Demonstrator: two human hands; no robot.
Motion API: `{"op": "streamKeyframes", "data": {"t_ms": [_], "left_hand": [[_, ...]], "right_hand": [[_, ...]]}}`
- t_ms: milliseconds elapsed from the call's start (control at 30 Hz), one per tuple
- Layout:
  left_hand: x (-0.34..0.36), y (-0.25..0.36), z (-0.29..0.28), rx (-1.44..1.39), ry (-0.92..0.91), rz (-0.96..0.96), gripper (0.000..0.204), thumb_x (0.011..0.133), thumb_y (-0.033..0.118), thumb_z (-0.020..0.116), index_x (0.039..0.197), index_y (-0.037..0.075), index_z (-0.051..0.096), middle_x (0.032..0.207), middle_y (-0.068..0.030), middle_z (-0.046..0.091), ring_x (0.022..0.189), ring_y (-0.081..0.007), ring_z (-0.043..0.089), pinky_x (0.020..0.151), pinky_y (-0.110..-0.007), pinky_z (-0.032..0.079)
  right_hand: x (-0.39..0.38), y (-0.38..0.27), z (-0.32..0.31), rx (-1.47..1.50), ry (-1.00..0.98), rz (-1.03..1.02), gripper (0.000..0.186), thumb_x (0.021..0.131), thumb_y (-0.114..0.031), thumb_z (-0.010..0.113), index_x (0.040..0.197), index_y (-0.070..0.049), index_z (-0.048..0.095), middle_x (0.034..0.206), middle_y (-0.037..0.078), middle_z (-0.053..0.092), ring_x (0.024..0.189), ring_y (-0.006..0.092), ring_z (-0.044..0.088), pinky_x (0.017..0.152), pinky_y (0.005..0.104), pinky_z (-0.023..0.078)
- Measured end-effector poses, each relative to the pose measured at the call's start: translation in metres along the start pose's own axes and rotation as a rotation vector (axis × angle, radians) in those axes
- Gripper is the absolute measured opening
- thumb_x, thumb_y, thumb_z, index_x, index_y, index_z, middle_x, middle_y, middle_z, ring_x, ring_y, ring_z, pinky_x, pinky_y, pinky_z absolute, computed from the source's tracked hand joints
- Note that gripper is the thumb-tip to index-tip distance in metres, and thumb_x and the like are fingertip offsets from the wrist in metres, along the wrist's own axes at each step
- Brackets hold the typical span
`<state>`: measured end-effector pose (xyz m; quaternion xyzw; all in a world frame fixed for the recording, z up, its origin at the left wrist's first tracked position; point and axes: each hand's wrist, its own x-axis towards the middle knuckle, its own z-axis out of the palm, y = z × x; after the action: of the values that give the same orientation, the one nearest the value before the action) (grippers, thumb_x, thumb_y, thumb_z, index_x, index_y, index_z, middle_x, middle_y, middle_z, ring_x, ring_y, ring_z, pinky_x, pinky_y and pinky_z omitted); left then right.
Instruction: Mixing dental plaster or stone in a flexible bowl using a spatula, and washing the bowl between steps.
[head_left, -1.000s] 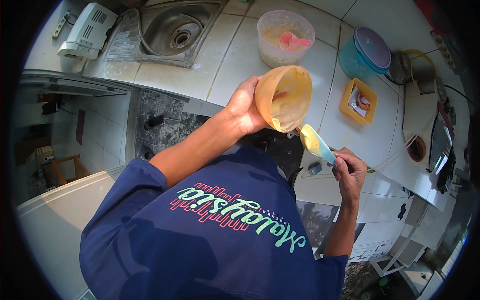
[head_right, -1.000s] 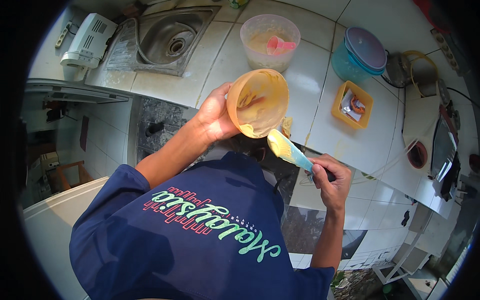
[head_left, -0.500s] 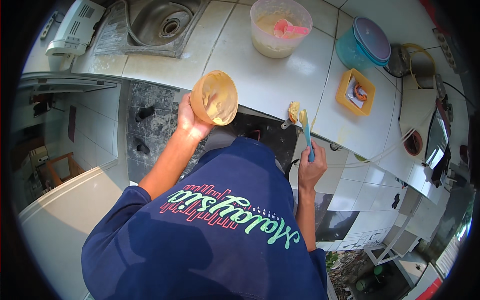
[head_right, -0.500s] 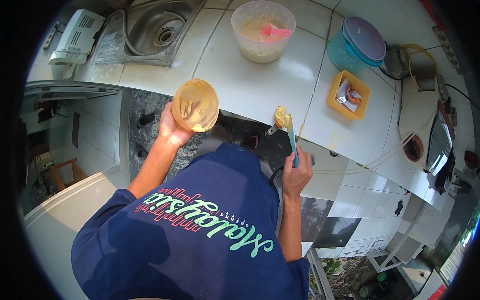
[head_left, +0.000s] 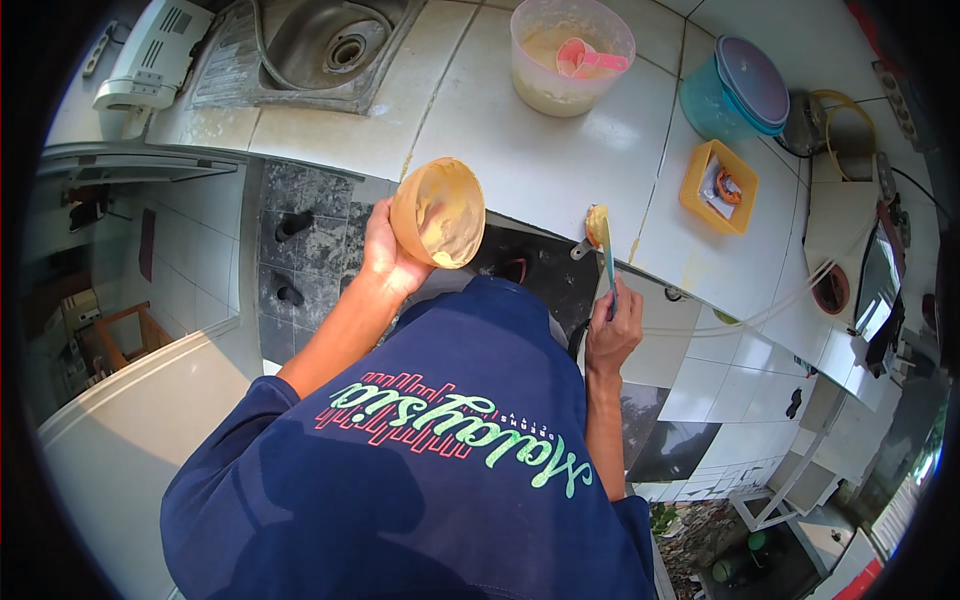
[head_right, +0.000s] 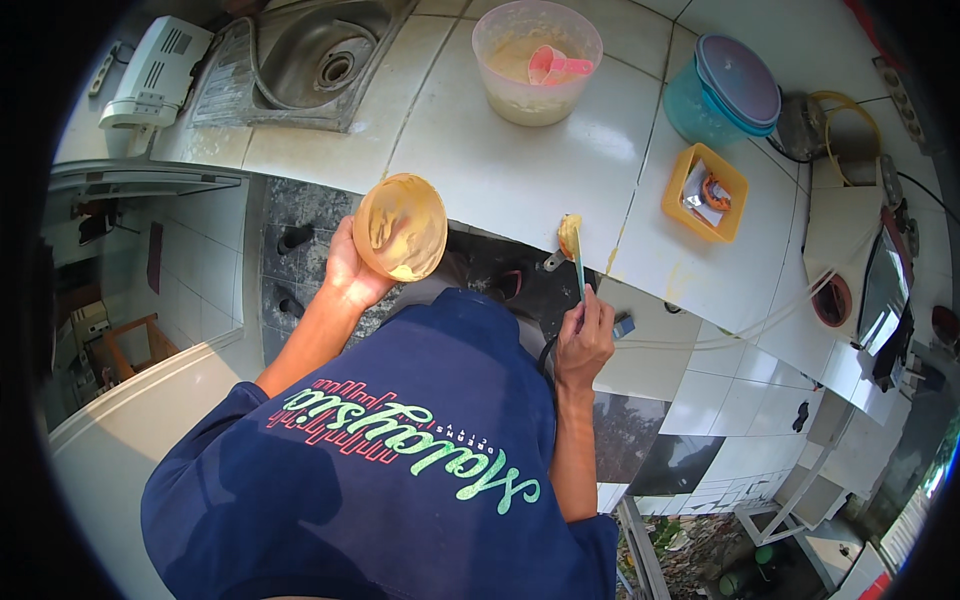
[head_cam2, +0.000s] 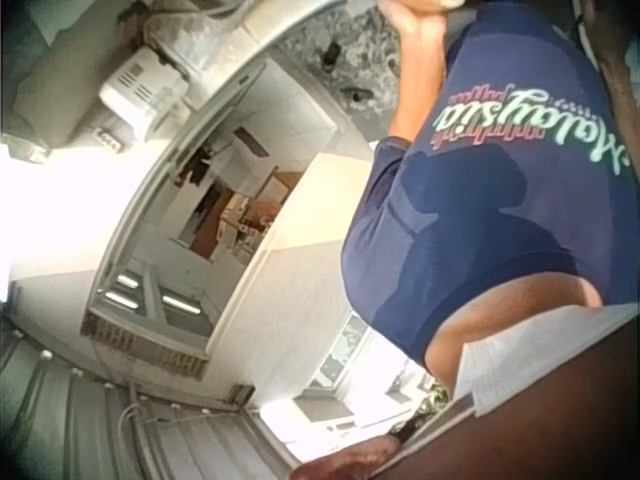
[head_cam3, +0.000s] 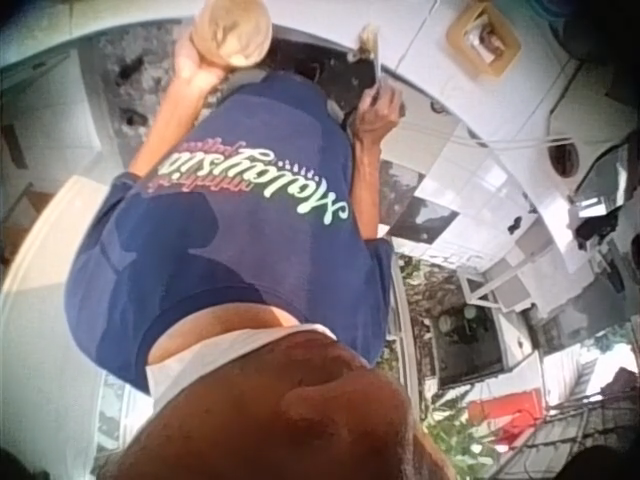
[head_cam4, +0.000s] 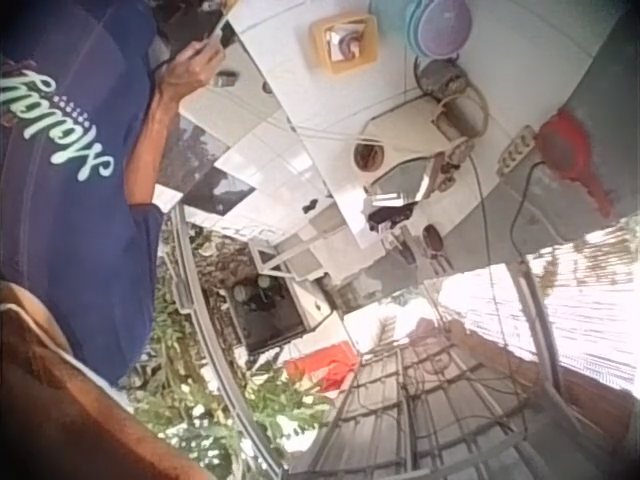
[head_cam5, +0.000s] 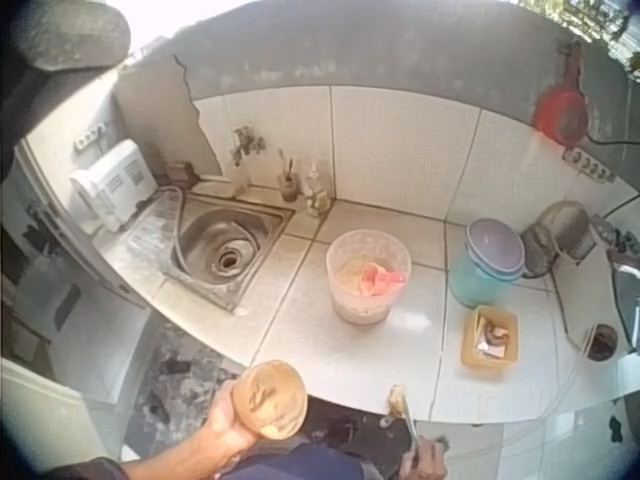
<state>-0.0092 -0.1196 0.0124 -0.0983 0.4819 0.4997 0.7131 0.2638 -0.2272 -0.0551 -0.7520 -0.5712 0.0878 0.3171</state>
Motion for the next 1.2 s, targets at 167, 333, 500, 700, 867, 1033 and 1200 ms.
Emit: {"op": "streamKeyframes", "data": {"t_ms": [167, 333, 500, 700, 867, 1033, 1200], "left_hand": [[-0.002, 0.000, -0.003, 0.017, 0.005, -0.004, 0.045, 0.097, 0.029, 0.027, 0.128, 0.006, 0.051, 0.129, -0.0129, 0.053, 0.118, -0.0283, 0.051, 0.102, -0.049, 0.041], [-0.005, -0.002, -0.006, 0.013, 0.025, -0.002, 0.044, 0.096, 0.028, 0.029, 0.125, 0.006, 0.053, 0.125, -0.0117, 0.055, 0.114, -0.0269, 0.054, 0.100, -0.048, 0.043], [-0.003, -0.002, -0.011, 0.010, 0.007, -0.011, 0.044, 0.096, 0.028, 0.030, 0.125, 0.005, 0.053, 0.123, -0.0115, 0.056, 0.113, -0.0263, 0.054, 0.099, -0.047, 0.043], [-0.003, -0.009, 0.000, -0.047, -0.026, -0.045, 0.044, 0.096, 0.030, 0.032, 0.128, 0.006, 0.051, 0.126, -0.0126, 0.054, 0.116, -0.0288, 0.053, 0.101, -0.050, 0.042], [0.009, -0.033, 0.028, -0.117, -0.251, -0.167, 0.045, 0.096, 0.037, 0.041, 0.130, 0.008, 0.050, 0.130, -0.0133, 0.051, 0.121, -0.0319, 0.049, 0.101, -0.053, 0.041], [0.023, -0.037, 0.053, -0.191, -0.463, -0.176, 0.048, 0.094, 0.041, 0.045, 0.131, 0.010, 0.049, 0.132, -0.0134, 0.050, 0.123, -0.0339, 0.047, 0.102, -0.057, 0.039], [0.031, -0.020, 0.038, -0.138, -0.393, -0.106, 0.047, 0.095, 0.038, 0.041, 0.133, 0.010, 0.047, 0.133, -0.0139, 0.049, 0.124, -0.0341, 0.047, 0.104, -0.057, 0.037]], "right_hand": [[-0.001, 0.003, 0.005, 0.003, 0.053, -0.048, 0.027, 0.085, 0.002, 0.056, 0.111, -0.001, 0.063, 0.088, 0.014, 0.058, 0.068, 0.0264, 0.061, 0.058, 0.0345, 0.050], [0.001, -0.003, 0.002, 0.017, 0.074, -0.070, 0.028, 0.085, 0.003, 0.057, 0.111, 0.000, 0.063, 0.089, 0.014, 0.059, 0.070, 0.0278, 0.061, 0.059, 0.0358, 0.051], [0.001, -0.002, 0.002, 0.052, 0.064, -0.034, 0.027, 0.085, 0.003, 0.056, 0.111, 0.000, 0.063, 0.088, 0.014, 0.059, 0.069, 0.0273, 0.060, 0.060, 0.0353, 0.050], [0.006, -0.022, -0.021, 0.158, 0.131, -0.088, 0.028, 0.084, 0.005, 0.059, 0.111, 0.000, 0.064, 0.091, 0.014, 0.061, 0.073, 0.0257, 0.061, 0.062, 0.0338, 0.051], [0.015, -0.076, -0.034, 0.380, -0.058, -0.273, 0.033, 0.082, 0.002, 0.065, 0.114, -0.007, 0.067, 0.088, 0.011, 0.063, 0.074, 0.0203, 0.061, 0.063, 0.0301, 0.050], [0.010, -0.062, -0.030, 0.478, -0.154, -0.123, 0.040, 0.076, 0.005, 0.066, 0.114, -0.007, 0.068, 0.086, 0.009, 0.063, 0.072, 0.0192, 0.061, 0.065, 0.0287, 0.050], [-0.005, -0.005, -0.046, 0.352, -0.098, 0.076, 0.027, 0.084, -0.001, 0.063, 0.110, -0.002, 0.067, 0.084, 0.010, 0.062, 0.069, 0.0197, 0.059, 0.065, 0.0292, 0.047]]}}
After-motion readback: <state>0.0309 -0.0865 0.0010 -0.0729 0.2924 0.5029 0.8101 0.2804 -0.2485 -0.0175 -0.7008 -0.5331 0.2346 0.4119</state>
